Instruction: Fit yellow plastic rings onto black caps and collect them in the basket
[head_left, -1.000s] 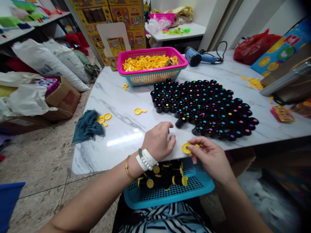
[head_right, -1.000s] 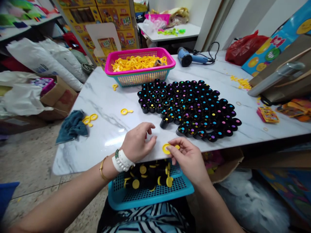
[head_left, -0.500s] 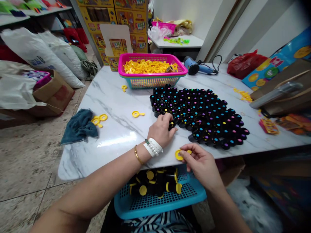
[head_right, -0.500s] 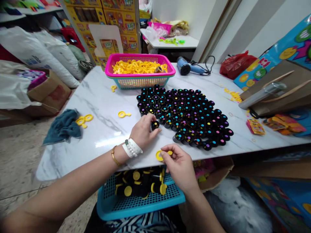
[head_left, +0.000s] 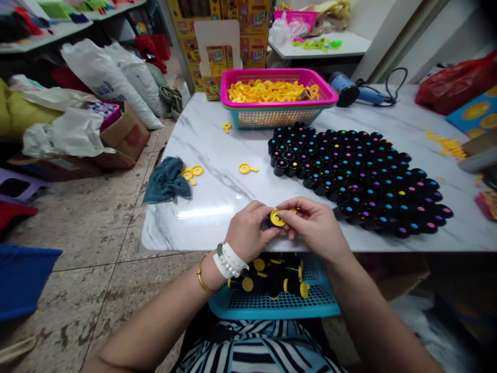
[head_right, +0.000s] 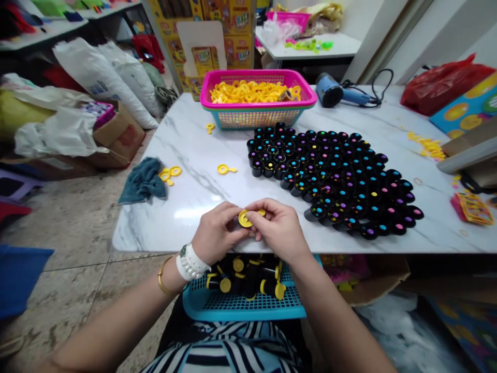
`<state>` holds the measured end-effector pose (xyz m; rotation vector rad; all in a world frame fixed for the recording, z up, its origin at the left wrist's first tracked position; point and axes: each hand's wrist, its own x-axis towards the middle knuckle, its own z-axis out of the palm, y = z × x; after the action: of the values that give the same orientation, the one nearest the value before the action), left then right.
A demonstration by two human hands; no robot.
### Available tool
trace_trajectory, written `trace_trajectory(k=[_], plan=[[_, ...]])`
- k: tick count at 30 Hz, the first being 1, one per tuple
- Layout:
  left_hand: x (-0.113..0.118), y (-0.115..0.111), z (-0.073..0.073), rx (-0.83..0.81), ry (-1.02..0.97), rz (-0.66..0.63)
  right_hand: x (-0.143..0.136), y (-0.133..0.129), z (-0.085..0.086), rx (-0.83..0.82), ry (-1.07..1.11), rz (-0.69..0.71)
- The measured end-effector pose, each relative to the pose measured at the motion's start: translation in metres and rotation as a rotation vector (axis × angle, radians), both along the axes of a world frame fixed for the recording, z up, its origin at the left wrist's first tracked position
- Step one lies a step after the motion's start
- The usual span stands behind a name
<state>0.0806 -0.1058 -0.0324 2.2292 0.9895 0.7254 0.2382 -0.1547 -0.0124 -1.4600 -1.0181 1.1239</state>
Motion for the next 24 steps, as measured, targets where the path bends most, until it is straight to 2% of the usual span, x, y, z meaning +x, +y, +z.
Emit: trace_trajectory(k=[3,8,12,15,19,22,24], plan=[[0.002,0.0,0.0,-0.024,0.013,0.0,0.0,0.003,-0.004,-0.016,-0.041,0.014],[0.0,-0.002,0.0,-0.041,0.076,-0.027,0.007,-0.016,-0.012,0.023,0.036,-0.021],[-0.002,-0.004,-0.002,-0.023,0.093,-0.025,0.015,-0.036,-0.008,-0.023,0.054,0.149],[-0.002,-0.005,-0.002,-0.007,0.121,-0.011,0.016,-0.042,0.0,0.023,-0.008,0.228],[-0.001,-0.004,-0.002,-0.008,0.136,-0.015,0.011,-0.03,0.008,0.118,-0.142,0.16],[0.0,-0.004,-0.002,-0.007,0.123,-0.019,0.008,-0.015,0.008,0.093,-0.221,0.087],[-0.001,-0.005,-0.002,-0.007,0.112,-0.021,0.007,-0.008,0.006,0.064,-0.187,0.059]])
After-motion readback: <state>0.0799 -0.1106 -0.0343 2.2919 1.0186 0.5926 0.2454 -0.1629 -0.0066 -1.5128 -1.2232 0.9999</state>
